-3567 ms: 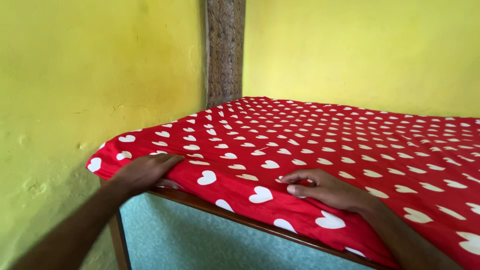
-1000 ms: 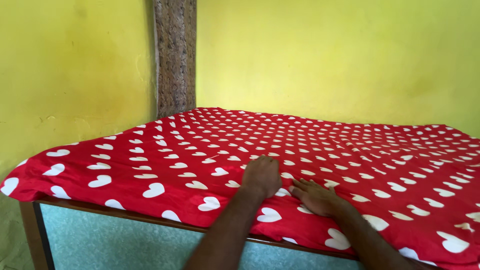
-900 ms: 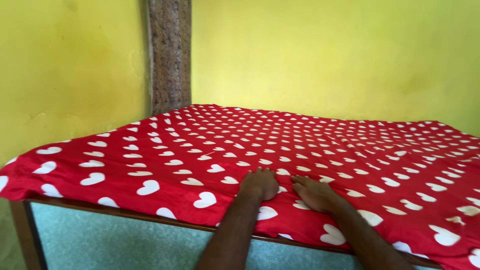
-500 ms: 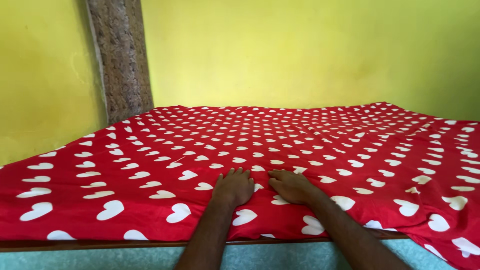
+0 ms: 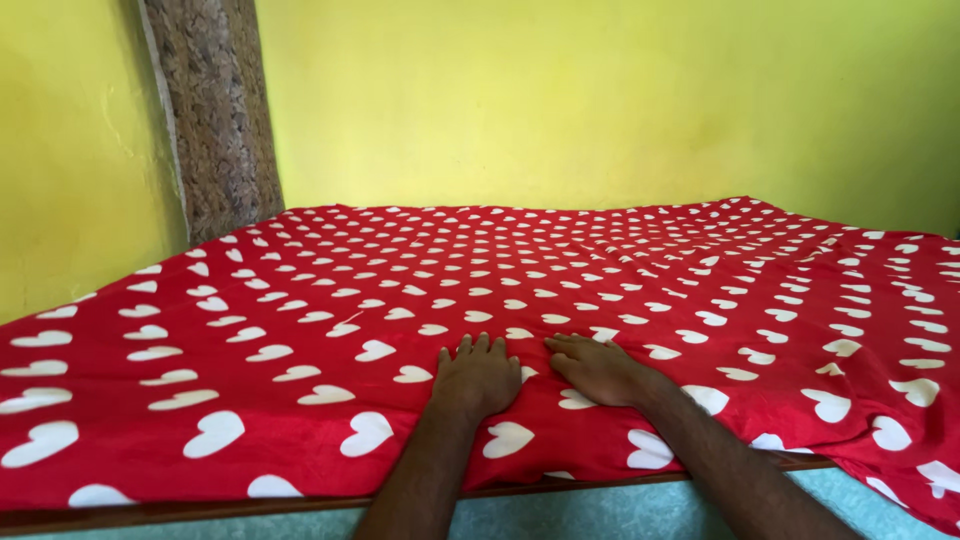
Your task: The person smooths a red heart-patterned fitted sheet over a mattress, tucking the elasticized edges under the corners and sides to secure it. The person uses both hands to pull the fabric taut and adjust the fit around the bed frame.
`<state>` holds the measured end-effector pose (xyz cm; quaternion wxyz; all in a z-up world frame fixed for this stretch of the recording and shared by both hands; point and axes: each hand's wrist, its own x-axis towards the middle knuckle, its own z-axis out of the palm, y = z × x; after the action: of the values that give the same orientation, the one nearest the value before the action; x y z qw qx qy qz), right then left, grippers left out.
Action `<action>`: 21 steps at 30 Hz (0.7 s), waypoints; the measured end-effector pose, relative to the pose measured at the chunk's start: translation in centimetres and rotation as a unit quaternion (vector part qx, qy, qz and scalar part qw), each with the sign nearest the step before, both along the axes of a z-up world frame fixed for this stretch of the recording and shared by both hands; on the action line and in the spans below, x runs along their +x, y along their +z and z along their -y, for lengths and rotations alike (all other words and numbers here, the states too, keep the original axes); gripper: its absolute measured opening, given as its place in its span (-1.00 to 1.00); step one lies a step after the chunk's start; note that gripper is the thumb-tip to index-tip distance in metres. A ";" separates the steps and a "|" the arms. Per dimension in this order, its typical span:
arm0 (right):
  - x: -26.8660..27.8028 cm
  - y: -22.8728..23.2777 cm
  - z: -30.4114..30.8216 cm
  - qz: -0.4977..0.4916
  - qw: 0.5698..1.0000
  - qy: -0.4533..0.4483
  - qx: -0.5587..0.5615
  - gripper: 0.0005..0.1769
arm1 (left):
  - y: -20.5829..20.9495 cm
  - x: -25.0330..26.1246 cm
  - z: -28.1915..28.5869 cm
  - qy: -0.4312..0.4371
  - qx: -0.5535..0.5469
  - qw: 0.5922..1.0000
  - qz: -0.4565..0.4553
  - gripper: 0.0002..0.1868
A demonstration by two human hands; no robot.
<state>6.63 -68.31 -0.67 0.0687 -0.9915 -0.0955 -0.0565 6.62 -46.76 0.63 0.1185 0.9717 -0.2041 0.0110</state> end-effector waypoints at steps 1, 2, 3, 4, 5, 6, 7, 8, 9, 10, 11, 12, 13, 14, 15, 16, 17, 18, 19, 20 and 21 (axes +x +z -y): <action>-0.1 -0.2 0.1 -0.005 1.000 -0.015 0.022 -0.35 | 0.0 0.0 0.0 -0.005 0.006 1.000 -0.006 -0.31; -0.2 -0.4 0.2 -0.011 0.998 -0.030 0.045 -0.34 | 0.0 0.0 0.1 -0.007 0.005 1.000 -0.004 -0.31; -0.1 -0.4 0.3 -0.004 0.999 -0.014 0.032 -0.34 | 0.0 0.1 0.1 -0.007 0.003 1.000 -0.002 -0.31; -0.1 -0.4 0.4 0.002 1.000 0.001 0.018 -0.34 | -0.1 0.2 0.0 -0.007 0.000 1.000 -0.001 -0.31; -0.1 -0.5 0.4 0.008 1.000 0.017 0.006 -0.33 | -0.2 0.2 -0.1 -0.009 -0.003 1.000 -0.002 -0.31; -0.1 -0.7 0.3 0.005 1.000 0.018 -0.006 -0.33 | -0.2 0.3 -0.2 -0.011 -0.006 1.000 -0.003 -0.31; -0.1 -0.6 0.3 0.004 1.000 0.016 -0.019 -0.34 | 0.0 0.4 -0.1 -0.015 -0.011 1.000 -0.002 -0.31; -0.1 -0.4 0.3 0.004 0.999 0.014 -0.031 -0.34 | 0.1 0.5 -0.1 -0.012 -0.008 1.000 -0.007 -0.31; -0.1 -0.3 0.3 0.000 1.000 0.002 -0.017 -0.34 | 0.2 0.6 -0.2 -0.009 -0.006 1.000 -0.013 -0.30; 0.0 -0.3 0.3 -0.004 1.000 -0.011 -0.002 -0.34 | 0.3 0.7 -0.1 -0.007 -0.004 1.000 -0.020 -0.30; -0.1 -0.7 0.2 -0.011 1.000 -0.021 0.015 -0.33 | 0.0 0.6 -0.2 -0.010 -0.007 1.000 -0.015 -0.30; -0.2 -0.9 0.4 -0.004 1.000 -0.004 -0.031 -0.35 | -0.2 0.6 -0.1 -0.012 -0.011 1.000 -0.010 -0.29; -0.1 -0.8 0.5 0.006 0.997 0.014 -0.075 -0.36 | -0.1 0.7 -0.2 -0.014 -0.014 1.000 -0.001 -0.29; 0.1 -0.8 0.6 0.016 0.992 0.032 -0.119 -0.36 | 0.0 0.7 -0.2 -0.012 -0.009 1.000 -0.002 -0.29; 0.3 -0.8 0.8 0.015 0.996 0.022 -0.082 -0.35 | -0.1 0.7 -0.1 -0.010 -0.007 1.000 -0.003 -0.28; 0.4 -0.9 0.8 0.014 0.999 0.011 -0.046 -0.33 | -0.2 0.7 0.0 -0.008 -0.005 1.000 -0.004 -0.28; 0.4 -1.0 0.8 0.011 1.000 0.004 -0.012 -0.31 | -0.5 0.6 0.0 -0.009 -0.005 1.000 -0.003 -0.28; 0.2 -1.3 0.7 0.001 1.000 0.000 -0.006 -0.31 | -0.7 0.4 0.0 -0.010 -0.005 1.000 -0.002 -0.28; 0.1 -1.3 0.6 -0.002 1.000 -0.005 0.004 -0.31 | -0.3 0.5 -0.1 -0.011 -0.001 1.000 0.006 -0.28; 0.0 -1.1 0.5 -0.005 1.000 -0.009 0.014 -0.31 | 0.0 0.5 -0.2 -0.010 -0.004 1.000 0.004 -0.28; -0.2 -1.0 0.5 -0.004 1.000 -0.015 0.016 -0.30 | 0.0 0.4 -0.2 -0.012 -0.005 1.000 0.000 -0.27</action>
<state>6.44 -68.83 -1.68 0.0844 -0.9917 -0.0791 -0.0556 7.03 -46.54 0.60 0.1233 0.9686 -0.2158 0.0105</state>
